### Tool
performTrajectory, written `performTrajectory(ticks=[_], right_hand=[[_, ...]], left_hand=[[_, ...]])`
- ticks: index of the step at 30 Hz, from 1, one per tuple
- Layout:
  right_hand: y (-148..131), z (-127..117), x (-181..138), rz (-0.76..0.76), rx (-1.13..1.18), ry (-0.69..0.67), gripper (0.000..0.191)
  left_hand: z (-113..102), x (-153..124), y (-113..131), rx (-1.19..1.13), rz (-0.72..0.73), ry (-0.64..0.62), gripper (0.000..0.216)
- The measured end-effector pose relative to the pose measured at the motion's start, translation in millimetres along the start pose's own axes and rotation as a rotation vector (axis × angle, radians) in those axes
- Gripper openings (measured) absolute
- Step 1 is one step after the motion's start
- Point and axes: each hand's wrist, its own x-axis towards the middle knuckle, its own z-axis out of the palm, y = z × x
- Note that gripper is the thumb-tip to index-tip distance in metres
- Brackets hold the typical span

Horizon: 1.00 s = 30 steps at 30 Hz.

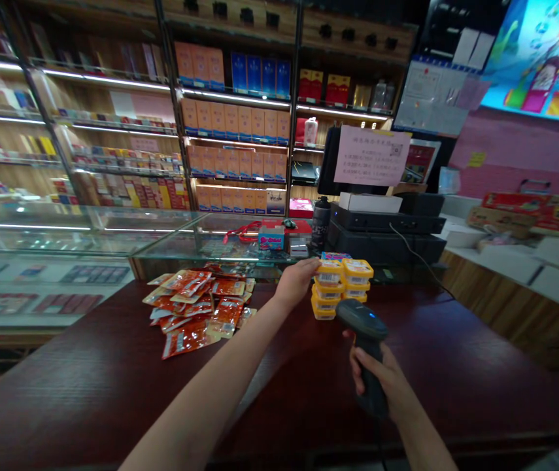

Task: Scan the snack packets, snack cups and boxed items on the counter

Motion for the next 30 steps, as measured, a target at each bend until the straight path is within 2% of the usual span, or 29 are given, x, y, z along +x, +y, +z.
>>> performTrajectory(ticks=[2,5,10,13,18,24,30], right_hand=[[-2.6,4.1,-0.8,0.002,0.010,0.009,0.048],[-3.9,13.2,-1.2,0.018,-0.015,0.016,0.050],[5.0,34.0,0.7,0.096,-0.105,-0.045,0.052],[14.5,46.8,1.6,0.140,-0.214,-0.046,0.049],[27.6,57.1,0.1,0.184,-0.325,0.025,0.044],[31.9,54.4,0.1,0.197,-0.341,0.039,0.044],[29.4,54.0,5.6,0.231,-0.314,0.037,0.043]], left_hand=[[-6.8,-9.7,-7.6,-0.018,-0.057,0.083,0.035],[-16.4,-39.4,-25.0,-0.014,-0.196,0.163,0.030],[-21.8,-106.4,-55.8,0.053,-0.376,0.124,0.027],[-20.5,-131.2,-65.5,0.076,-0.433,0.115,0.028],[-18.4,-137.2,-66.3,0.083,-0.473,0.132,0.029],[-20.8,-130.8,-59.2,0.125,-0.499,0.031,0.026],[-17.1,-135.5,-61.9,0.067,-0.485,0.107,0.028]])
